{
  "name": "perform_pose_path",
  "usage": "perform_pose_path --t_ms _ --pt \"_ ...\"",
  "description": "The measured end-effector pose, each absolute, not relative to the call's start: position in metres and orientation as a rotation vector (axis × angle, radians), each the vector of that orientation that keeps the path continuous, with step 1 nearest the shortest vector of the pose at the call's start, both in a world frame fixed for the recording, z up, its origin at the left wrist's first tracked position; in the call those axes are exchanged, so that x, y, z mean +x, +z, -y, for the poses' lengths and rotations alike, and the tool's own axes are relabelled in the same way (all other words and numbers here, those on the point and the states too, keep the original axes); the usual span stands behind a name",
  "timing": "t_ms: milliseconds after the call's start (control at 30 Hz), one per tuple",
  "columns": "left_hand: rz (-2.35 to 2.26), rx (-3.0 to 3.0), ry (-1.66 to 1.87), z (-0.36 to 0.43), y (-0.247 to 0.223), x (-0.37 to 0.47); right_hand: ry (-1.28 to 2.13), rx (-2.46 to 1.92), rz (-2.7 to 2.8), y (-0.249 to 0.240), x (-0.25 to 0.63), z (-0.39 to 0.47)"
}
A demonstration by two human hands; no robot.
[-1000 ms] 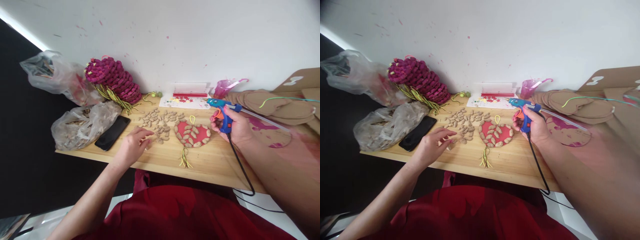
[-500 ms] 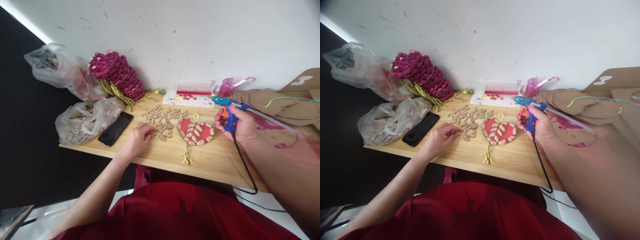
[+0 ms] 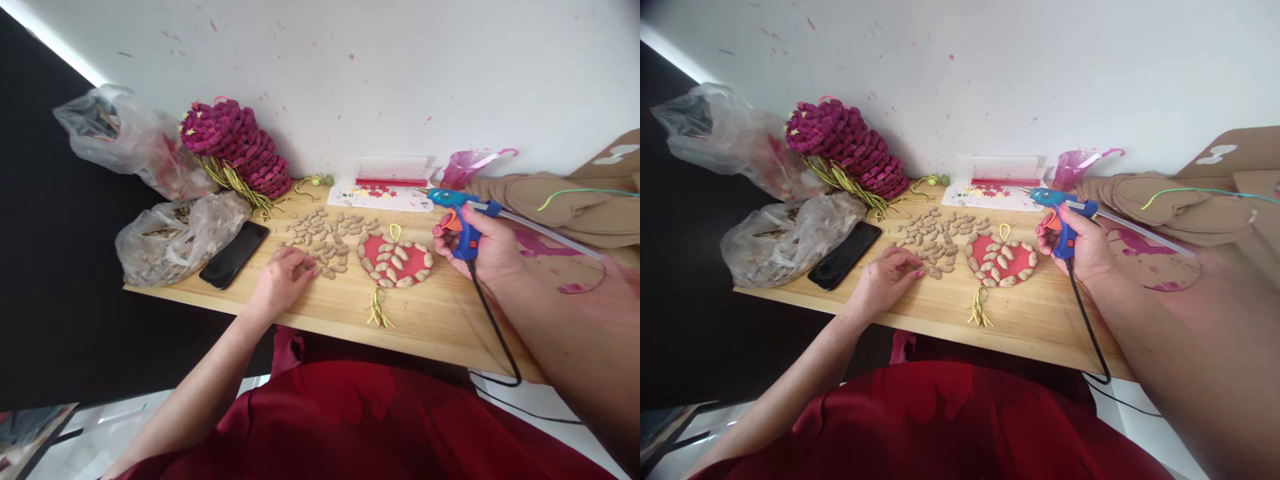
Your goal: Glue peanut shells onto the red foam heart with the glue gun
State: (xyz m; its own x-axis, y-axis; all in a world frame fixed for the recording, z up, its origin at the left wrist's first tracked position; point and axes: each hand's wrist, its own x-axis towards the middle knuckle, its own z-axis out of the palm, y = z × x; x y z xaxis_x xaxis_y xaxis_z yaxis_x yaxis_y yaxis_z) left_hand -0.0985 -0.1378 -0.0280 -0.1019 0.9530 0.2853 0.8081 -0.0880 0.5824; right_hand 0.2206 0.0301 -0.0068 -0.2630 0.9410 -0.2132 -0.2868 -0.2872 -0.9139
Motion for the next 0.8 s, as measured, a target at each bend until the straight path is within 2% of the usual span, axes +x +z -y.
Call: perform_pose_path --t_ms 367,800 --pt "-1.847 1.936 0.926 0.148 -0.020 -0.084 1.698 -1.034 0.956 -0.006 0.220 -0.029" --pt "-1.837 2.109 1.012 0.140 -0.038 -0.074 1.708 -1.002 0.973 -0.006 0.219 -0.028"
